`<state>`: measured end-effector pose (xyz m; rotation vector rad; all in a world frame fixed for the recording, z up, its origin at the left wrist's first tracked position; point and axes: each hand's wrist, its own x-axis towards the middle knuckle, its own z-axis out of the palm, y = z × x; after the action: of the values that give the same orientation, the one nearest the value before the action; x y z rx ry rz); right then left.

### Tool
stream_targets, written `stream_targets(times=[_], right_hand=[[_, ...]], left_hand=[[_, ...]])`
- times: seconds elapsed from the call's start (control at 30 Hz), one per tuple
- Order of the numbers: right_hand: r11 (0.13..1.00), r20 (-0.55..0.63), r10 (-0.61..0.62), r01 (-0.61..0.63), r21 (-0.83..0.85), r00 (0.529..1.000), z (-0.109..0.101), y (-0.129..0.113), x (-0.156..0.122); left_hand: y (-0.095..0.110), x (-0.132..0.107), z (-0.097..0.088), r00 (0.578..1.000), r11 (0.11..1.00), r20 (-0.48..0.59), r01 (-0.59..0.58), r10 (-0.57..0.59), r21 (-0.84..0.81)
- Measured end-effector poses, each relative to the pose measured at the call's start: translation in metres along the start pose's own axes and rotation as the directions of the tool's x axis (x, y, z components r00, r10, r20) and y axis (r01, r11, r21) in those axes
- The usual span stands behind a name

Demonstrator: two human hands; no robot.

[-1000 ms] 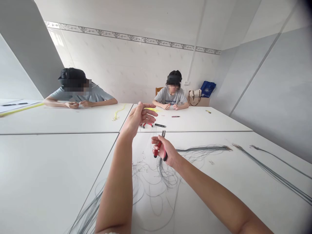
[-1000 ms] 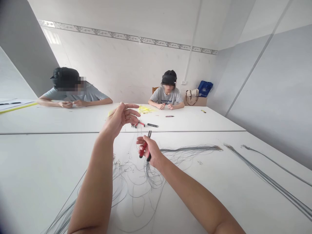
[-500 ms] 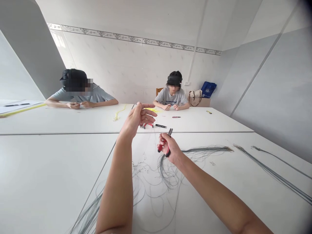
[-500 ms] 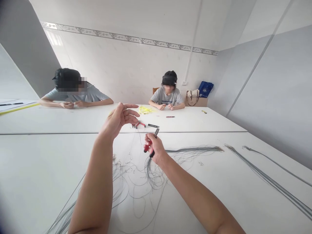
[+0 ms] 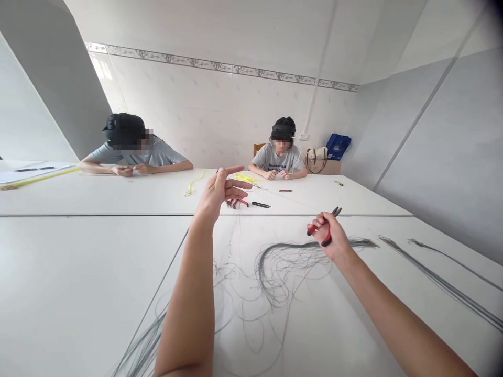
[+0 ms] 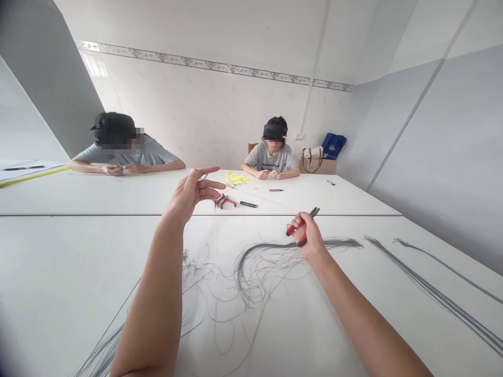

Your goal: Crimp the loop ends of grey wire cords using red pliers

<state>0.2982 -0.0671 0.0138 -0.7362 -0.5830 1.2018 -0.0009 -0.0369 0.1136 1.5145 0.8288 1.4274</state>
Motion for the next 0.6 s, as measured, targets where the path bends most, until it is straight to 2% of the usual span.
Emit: stream_targets(times=[0.1, 0.17, 0.23, 0.3, 0.37, 0.43, 0.5, 0.6], right_hand=[[0.998, 0.019, -0.043, 0.044, -0.034, 0.999, -0.011, -0.009, 0.002], [0.992, 0.082, -0.031, 0.041, -0.117, 0.996, -0.018, -0.011, 0.003], [0.958, 0.168, 0.024, 0.026, -0.286, 0.985, -0.020, -0.009, 0.002], [0.864, 0.254, 0.066, 0.073, -0.499, 0.965, -0.016, -0.004, 0.000], [0.742, 0.326, 0.049, 0.184, -0.644, 0.944, -0.004, 0.002, -0.005], [0.667, 0.391, 0.000, 0.292, -0.686, 0.920, 0.016, 0.009, -0.009], [0.663, 0.440, -0.043, 0.355, -0.659, 0.897, 0.040, 0.016, -0.013], [0.716, 0.501, -0.075, 0.396, -0.575, 0.862, 0.077, 0.024, -0.017]], left_hand=[[-0.006, 0.003, -0.002, 1.000, 0.998, -0.005, -0.022, 0.022, 0.054], [-0.009, 0.004, -0.001, 0.999, 0.997, 0.012, -0.044, 0.043, 0.066], [-0.010, 0.004, 0.002, 0.997, 0.997, 0.038, -0.066, 0.065, 0.043], [-0.010, 0.003, 0.006, 0.995, 0.998, 0.069, -0.067, 0.066, 0.013], [-0.008, 0.002, 0.011, 0.993, 0.999, 0.109, -0.047, 0.047, 0.003], [-0.006, 0.000, 0.015, 0.989, 1.000, 0.142, -0.028, 0.027, 0.005], [-0.004, -0.001, 0.018, 0.987, 1.000, 0.160, -0.018, 0.018, 0.004], [-0.002, -0.001, 0.020, 0.985, 1.000, 0.173, -0.008, 0.006, 0.011]])
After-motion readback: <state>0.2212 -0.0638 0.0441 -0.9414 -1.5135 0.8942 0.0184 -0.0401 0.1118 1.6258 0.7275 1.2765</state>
